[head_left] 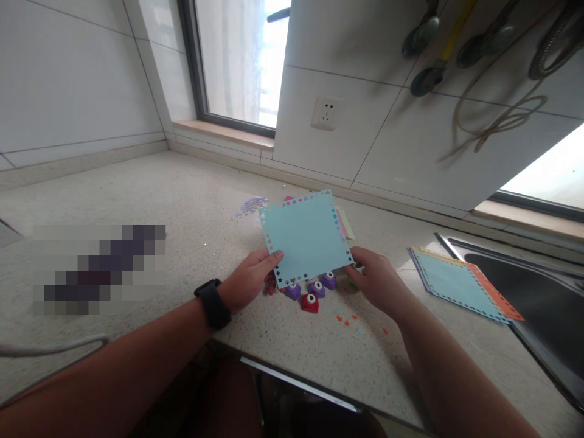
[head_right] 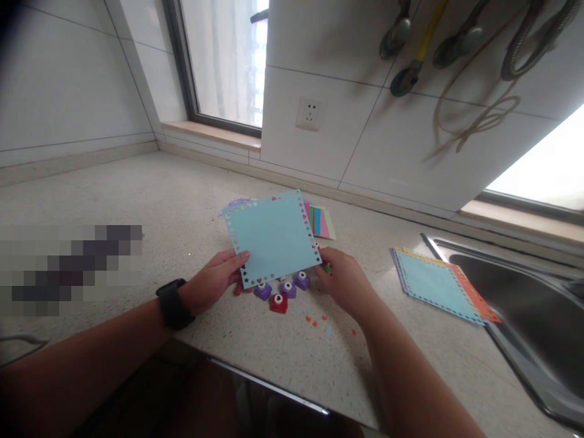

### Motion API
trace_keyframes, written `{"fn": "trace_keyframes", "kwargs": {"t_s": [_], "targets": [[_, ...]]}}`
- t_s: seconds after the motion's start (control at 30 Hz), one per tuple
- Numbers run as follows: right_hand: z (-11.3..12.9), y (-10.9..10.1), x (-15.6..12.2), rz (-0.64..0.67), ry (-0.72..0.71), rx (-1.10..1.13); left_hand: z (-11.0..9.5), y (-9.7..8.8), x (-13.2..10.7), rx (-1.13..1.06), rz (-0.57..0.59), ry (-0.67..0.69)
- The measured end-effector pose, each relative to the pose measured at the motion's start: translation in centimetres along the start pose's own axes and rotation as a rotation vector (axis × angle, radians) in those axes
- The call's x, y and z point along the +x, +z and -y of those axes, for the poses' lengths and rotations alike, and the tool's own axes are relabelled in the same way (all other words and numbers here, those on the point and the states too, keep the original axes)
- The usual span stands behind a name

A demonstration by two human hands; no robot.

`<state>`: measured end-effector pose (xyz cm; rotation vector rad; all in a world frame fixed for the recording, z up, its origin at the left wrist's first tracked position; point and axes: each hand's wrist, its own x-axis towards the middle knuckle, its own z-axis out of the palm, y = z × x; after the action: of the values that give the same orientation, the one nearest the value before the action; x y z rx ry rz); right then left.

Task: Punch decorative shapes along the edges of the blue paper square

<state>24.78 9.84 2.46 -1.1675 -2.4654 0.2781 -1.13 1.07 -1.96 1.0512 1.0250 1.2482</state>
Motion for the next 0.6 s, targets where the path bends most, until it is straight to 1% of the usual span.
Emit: {"fn": "trace_keyframes", "kwargs": {"t_s": [0.4, 0.6], "targets": [[-0.04, 0.05, 0.0, 0.015, 0.002, 0.039, -0.06, 0.0, 0.0, -0.017, 0.005, 0.001], [-0.18, 0.05, -0.04, 0.002, -0.005, 0.058, -0.04, 0.01, 0.01, -0.03, 0.009, 0.004]]}}
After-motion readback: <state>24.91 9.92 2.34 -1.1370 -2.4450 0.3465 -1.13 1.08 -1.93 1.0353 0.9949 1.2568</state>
